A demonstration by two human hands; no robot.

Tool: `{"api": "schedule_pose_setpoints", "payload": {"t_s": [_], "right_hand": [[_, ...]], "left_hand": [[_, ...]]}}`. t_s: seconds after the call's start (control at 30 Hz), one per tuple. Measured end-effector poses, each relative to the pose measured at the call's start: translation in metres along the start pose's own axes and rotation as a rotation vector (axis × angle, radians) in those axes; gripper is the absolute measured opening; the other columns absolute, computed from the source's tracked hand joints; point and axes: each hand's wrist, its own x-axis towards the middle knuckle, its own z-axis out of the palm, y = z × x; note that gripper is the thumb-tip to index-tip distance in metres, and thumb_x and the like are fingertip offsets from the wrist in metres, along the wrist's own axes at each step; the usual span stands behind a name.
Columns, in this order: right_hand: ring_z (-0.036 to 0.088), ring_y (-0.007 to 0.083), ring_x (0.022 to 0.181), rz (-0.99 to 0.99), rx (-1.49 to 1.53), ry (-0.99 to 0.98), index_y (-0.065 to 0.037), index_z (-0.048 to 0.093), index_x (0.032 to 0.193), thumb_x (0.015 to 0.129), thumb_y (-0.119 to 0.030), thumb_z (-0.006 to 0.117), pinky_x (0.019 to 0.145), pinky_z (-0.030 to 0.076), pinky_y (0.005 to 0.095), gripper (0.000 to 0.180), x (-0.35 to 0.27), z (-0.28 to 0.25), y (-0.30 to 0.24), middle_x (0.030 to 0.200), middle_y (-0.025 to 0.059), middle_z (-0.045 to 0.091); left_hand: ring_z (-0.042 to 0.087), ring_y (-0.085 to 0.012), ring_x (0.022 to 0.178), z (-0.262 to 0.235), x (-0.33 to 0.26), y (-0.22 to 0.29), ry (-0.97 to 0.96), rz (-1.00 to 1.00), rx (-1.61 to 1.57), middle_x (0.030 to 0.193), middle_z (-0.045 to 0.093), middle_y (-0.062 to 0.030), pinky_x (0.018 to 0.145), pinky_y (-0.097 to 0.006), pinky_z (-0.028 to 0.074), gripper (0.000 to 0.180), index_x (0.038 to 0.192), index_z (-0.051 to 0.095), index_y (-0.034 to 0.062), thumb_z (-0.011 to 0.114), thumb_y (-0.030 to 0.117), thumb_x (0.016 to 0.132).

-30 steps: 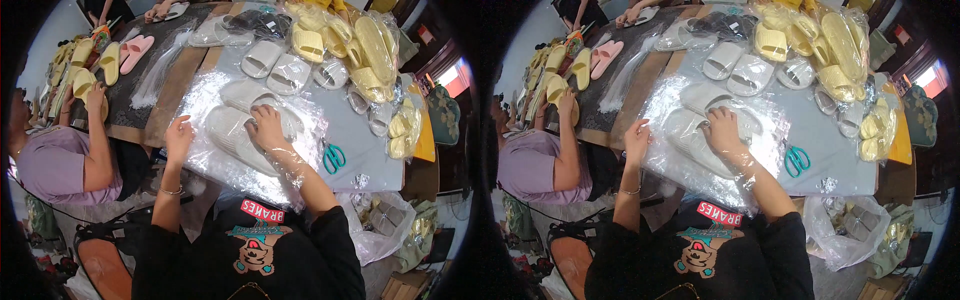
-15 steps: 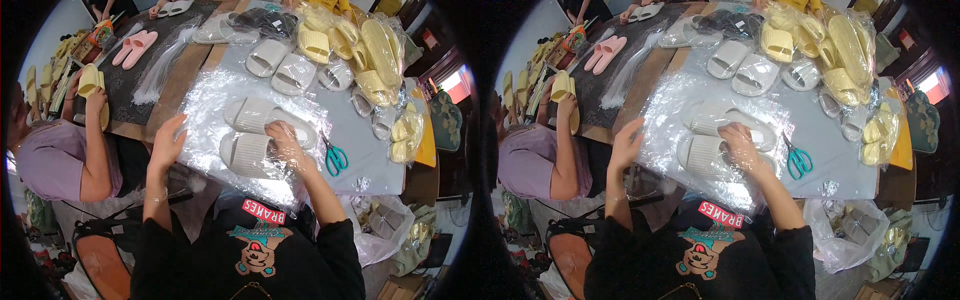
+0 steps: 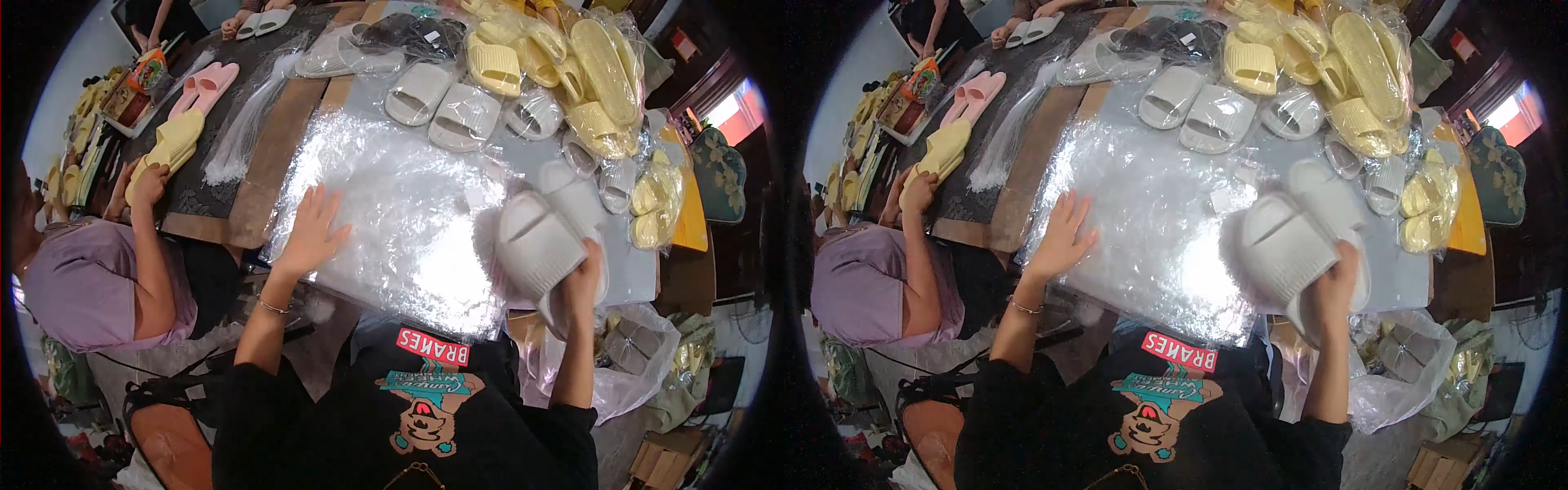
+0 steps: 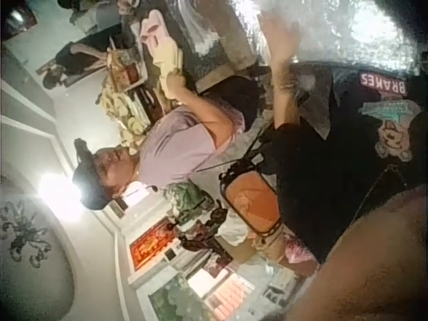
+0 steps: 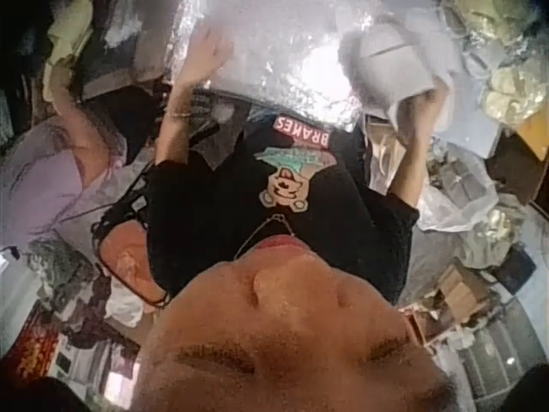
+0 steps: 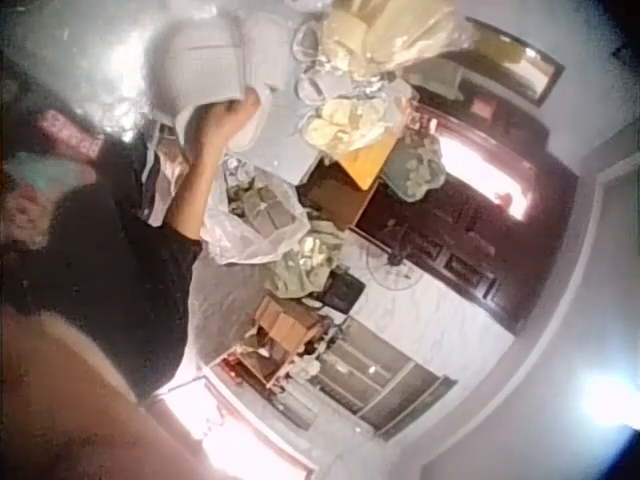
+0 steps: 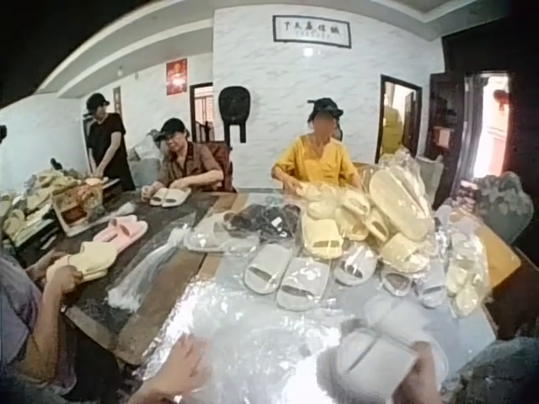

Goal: Packing pairs of slippers into plastic bags at a workstation.

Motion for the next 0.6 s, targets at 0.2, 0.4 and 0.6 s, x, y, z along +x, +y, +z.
{"api": "schedule_pose_setpoints", "payload": {"t_s": [0.2, 0.4, 0.6], "right_hand": [[0.047, 0.0234, 0.121, -0.149, 0.257, 0.039, 0.006, 0.053, 0.121, 0.08, -0.019, 0.069, 0.101, 0.037, 0.036, 0.051, 0.001, -0.03, -0.086, 0.125, 0.0163, 0.054], [0.052, 0.0308, 0.085, -0.768, 0.263, -0.137, -0.003, 0.052, 0.086, 0.065, -0.012, 0.068, 0.072, 0.039, 0.0404, 0.028, -0.004, 0.097, -0.216, 0.087, 0.0126, 0.054], [0.057, 0.0359, 0.077, -0.493, 0.075, -0.183, -0.001, 0.052, 0.086, 0.072, -0.009, 0.063, 0.074, 0.04, 0.0451, 0.019, -0.022, 0.18, -0.137, 0.078, 0.0173, 0.059]], "left_hand": [[0.014, -0.05, 0.136, -0.007, 0.014, 0.024, -0.03, 0.046, 0.148, 0.148, 0.024, -0.0255, 0.11, -0.058, 0.014, 0.069, 0.143, 0.034, 0.0129, 0.057, 0.045, 0.086], [0.021, -0.0435, 0.136, 0.025, -0.001, -0.028, -0.033, 0.036, -0.561, 0.145, 0.034, -0.0202, 0.111, -0.056, 0.016, 0.067, 0.14, 0.039, 0.0087, 0.06, 0.04, 0.084], [0.02, -0.0387, 0.139, 0.007, 0.01, -0.003, -0.042, 0.064, 0.413, 0.149, 0.028, -0.0147, 0.113, -0.053, 0.011, 0.062, 0.143, 0.036, 0.0116, 0.055, 0.035, 0.088]]}}
